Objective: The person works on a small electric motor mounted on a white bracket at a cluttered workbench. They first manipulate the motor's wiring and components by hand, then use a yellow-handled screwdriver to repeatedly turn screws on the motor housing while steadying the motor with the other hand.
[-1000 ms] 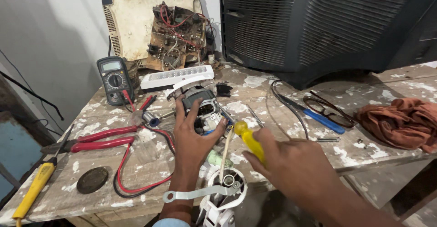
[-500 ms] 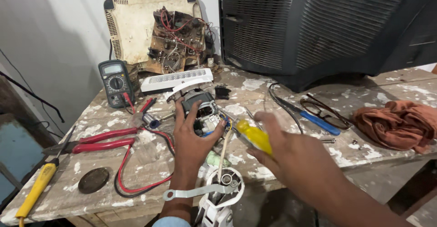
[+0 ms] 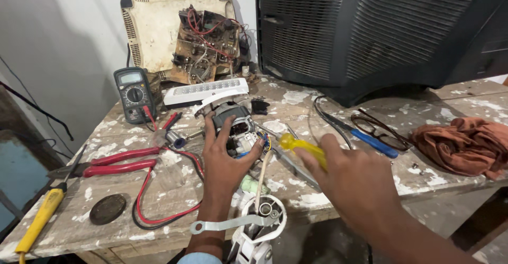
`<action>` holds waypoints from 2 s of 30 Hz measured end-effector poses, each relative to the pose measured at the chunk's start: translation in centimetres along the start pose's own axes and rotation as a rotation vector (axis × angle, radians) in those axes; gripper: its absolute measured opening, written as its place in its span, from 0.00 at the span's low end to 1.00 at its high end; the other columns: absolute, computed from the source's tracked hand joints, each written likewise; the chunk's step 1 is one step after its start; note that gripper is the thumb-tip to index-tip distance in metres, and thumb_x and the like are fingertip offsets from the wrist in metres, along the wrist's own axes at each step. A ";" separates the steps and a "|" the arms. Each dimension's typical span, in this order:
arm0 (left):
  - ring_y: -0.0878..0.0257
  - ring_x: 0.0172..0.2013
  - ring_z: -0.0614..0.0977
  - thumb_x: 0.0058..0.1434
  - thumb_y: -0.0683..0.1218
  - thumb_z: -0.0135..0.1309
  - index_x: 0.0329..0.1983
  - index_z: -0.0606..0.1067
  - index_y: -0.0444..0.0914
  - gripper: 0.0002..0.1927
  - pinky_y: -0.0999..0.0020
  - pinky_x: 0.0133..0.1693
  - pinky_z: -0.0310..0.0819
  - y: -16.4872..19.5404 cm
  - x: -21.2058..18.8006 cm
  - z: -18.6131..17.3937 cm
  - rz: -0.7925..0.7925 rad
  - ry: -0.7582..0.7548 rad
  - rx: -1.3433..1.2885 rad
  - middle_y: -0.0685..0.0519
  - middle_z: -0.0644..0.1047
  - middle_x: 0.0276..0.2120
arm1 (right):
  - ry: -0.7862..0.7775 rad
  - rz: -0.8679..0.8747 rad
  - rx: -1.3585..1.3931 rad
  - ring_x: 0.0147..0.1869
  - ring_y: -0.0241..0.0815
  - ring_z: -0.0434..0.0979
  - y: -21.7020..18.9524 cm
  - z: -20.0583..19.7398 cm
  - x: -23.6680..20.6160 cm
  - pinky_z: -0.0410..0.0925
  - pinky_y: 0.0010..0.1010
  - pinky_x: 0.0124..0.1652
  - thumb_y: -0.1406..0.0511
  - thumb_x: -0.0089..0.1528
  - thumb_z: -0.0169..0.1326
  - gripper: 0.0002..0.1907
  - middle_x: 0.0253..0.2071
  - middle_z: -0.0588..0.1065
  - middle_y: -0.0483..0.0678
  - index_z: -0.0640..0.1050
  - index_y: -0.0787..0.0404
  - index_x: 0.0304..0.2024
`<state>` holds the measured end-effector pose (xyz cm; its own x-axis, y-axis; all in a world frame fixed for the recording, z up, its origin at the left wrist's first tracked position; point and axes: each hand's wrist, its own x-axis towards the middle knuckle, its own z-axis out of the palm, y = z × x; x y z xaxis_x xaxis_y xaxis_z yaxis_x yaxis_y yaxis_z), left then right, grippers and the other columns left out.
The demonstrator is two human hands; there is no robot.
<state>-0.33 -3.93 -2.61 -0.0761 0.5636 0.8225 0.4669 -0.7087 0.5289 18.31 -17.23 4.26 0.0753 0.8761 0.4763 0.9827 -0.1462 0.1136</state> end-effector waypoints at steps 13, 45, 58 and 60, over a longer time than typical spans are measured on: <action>0.39 0.60 0.76 0.45 0.53 0.73 0.56 0.77 0.32 0.37 0.54 0.56 0.75 -0.6 -0.2 0.2 0.009 0.011 0.023 0.31 0.64 0.67 | -0.051 -0.100 0.458 0.29 0.54 0.82 0.3 -1.2 -0.7 0.71 0.44 0.30 0.53 0.65 0.55 0.19 0.28 0.80 0.52 0.66 0.54 0.49; 0.37 0.61 0.74 0.46 0.55 0.72 0.57 0.76 0.33 0.38 0.53 0.58 0.72 -0.9 0.0 0.1 0.014 -0.004 0.078 0.31 0.64 0.67 | 0.166 -0.503 0.356 0.30 0.52 0.82 0.4 2.2 -0.5 0.73 0.39 0.29 0.57 0.53 0.64 0.30 0.28 0.80 0.55 0.69 0.66 0.51; 0.36 0.64 0.71 0.46 0.55 0.72 0.59 0.75 0.33 0.39 0.52 0.59 0.70 -0.9 -0.1 0.1 -0.017 -0.023 0.105 0.29 0.62 0.68 | 0.202 -0.051 0.261 0.20 0.52 0.77 0.4 2.4 0.8 0.69 0.43 0.23 0.47 0.65 0.53 0.20 0.16 0.74 0.52 0.76 0.56 0.38; 0.35 0.64 0.70 0.46 0.55 0.73 0.59 0.75 0.32 0.39 0.52 0.60 0.69 -0.8 -0.1 0.1 -0.006 -0.017 0.105 0.28 0.62 0.68 | 0.102 -0.080 0.420 0.18 0.53 0.77 -0.2 2.1 0.0 0.69 0.46 0.20 0.46 0.60 0.56 0.27 0.18 0.75 0.53 0.74 0.60 0.49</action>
<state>-0.61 -3.32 -3.14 -0.0644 0.5757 0.8151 0.5566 -0.6573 0.5082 18.47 -16.23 2.38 -0.0005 0.8243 0.5661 0.9698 0.1386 -0.2010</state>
